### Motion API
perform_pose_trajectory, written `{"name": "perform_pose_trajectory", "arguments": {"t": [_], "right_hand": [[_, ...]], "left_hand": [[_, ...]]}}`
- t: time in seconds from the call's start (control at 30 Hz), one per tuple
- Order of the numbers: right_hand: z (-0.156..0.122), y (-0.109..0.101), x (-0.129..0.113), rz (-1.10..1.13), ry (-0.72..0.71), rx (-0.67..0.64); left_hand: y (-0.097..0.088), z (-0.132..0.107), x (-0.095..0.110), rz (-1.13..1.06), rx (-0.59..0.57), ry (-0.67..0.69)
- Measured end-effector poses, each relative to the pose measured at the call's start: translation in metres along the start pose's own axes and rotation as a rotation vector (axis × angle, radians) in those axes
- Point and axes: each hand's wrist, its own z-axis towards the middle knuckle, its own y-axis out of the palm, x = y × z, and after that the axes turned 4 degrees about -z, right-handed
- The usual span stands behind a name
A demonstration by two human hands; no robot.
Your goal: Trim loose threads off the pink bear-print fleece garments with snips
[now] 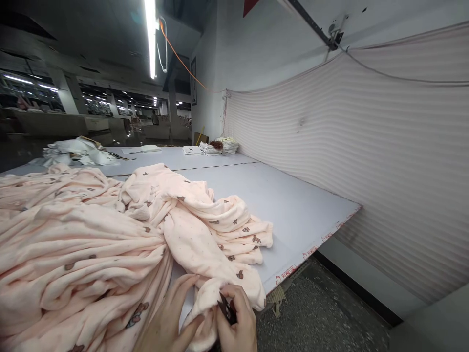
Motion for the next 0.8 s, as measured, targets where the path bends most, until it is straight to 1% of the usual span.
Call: {"name": "perform_pose_trajectory", "arguments": {"t": [0.03,0.07,0.1,0.13,0.2,0.23,0.27,0.33,0.4,0.5,0.57,0.6,0.67,0.73,0.8], "right_hand": [[0.000,-0.001,-0.002,-0.002,-0.034,-0.001],[-0.001,-0.003,-0.003,-0.019,-0.056,0.001],[-0.001,-0.004,-0.004,-0.049,-0.070,0.007],[-0.002,-0.004,-0.003,-0.086,-0.075,0.013],[-0.002,-0.005,-0.002,-0.174,-0.061,0.019],[-0.001,-0.005,-0.001,-0.220,-0.045,0.020],[0.000,-0.005,-0.001,-0.265,-0.023,0.019],[0.004,-0.005,-0.001,-0.358,0.025,0.001],[0.008,-0.006,-0.004,-0.404,0.060,-0.081],[0.011,-0.014,-0.011,-0.306,0.064,-0.285],[0.010,-0.019,-0.016,-0.250,0.034,-0.381],[0.009,-0.021,-0.018,-0.264,0.016,-0.398],[0.006,-0.021,-0.021,-0.343,-0.020,-0.392],[0.005,-0.019,-0.022,-0.390,-0.038,-0.348],[0.005,-0.017,-0.021,-0.358,-0.019,-0.302]], "left_hand": [[0.000,0.000,0.002,-0.025,-0.022,0.034],[-0.001,0.001,0.004,-0.078,-0.050,0.036],[-0.001,0.002,0.006,-0.163,-0.093,-0.009],[-0.001,0.004,0.008,-0.278,-0.150,-0.099],[-0.001,0.007,0.011,-0.572,-0.250,-0.340],[0.000,0.008,0.011,-0.731,-0.276,-0.451],[0.000,0.009,0.012,-0.882,-0.285,-0.531],[0.002,0.011,0.013,-1.124,-0.275,-0.603],[0.003,0.012,0.014,-1.284,-0.277,-0.618],[0.002,0.014,0.014,-1.396,-0.266,-0.603],[0.002,0.015,0.015,-1.422,-0.267,-0.602],[0.002,0.015,0.016,-1.428,-0.270,-0.608],[0.002,0.015,0.018,-1.432,-0.274,-0.631],[0.002,0.014,0.018,-1.413,-0.262,-0.661],[0.002,0.013,0.017,-1.399,-0.257,-0.683]]}}
